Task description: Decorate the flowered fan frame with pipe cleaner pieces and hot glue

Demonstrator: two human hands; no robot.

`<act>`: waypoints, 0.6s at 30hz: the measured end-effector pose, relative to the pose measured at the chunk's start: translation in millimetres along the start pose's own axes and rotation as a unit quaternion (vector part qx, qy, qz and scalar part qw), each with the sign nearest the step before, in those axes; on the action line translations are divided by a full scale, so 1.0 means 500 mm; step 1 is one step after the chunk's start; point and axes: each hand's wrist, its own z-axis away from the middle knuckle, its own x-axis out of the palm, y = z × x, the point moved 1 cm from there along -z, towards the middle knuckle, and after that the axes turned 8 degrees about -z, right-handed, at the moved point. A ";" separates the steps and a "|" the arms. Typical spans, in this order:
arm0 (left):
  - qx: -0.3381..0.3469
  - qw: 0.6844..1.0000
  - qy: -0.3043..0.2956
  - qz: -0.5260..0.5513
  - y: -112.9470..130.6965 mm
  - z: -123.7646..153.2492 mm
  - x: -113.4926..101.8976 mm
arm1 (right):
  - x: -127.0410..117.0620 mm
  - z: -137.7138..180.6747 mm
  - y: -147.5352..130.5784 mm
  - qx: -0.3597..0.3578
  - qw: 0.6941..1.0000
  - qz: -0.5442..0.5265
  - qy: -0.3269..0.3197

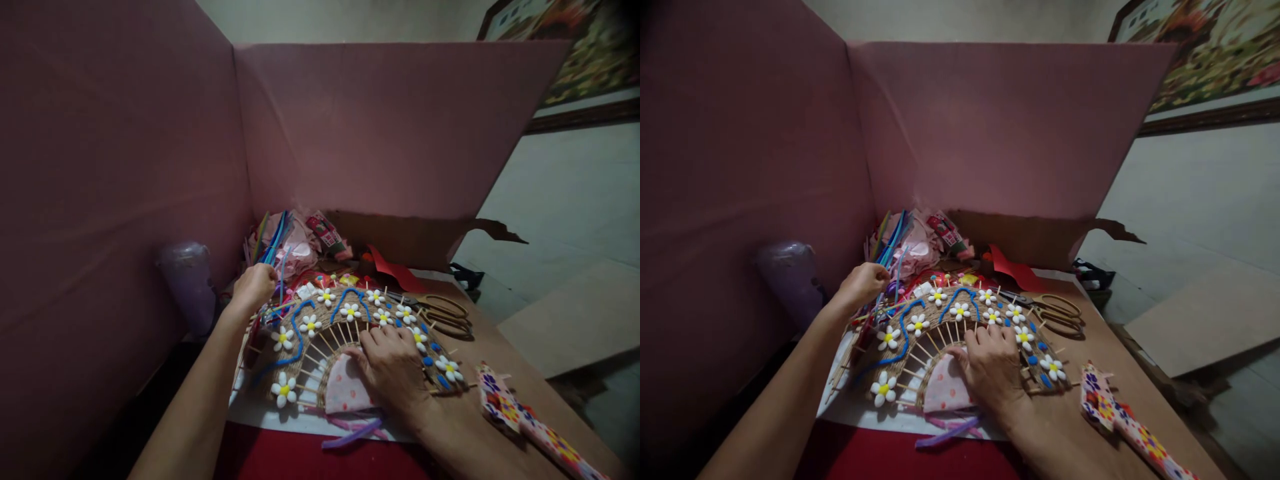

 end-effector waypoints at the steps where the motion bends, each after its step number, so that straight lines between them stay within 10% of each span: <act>1: 0.021 0.999 -0.025 0.005 0.000 -0.014 -0.001 | 0.000 0.000 0.002 -0.002 1.000 -0.003 0.006; 10: 0.114 0.976 -0.176 0.051 -0.009 -0.065 0.056 | 0.008 -0.006 0.017 -0.020 0.998 -0.007 0.052; 18: 0.153 0.974 -0.162 0.037 -0.012 -0.070 0.092 | 0.013 -0.003 0.019 0.000 0.999 -0.011 0.030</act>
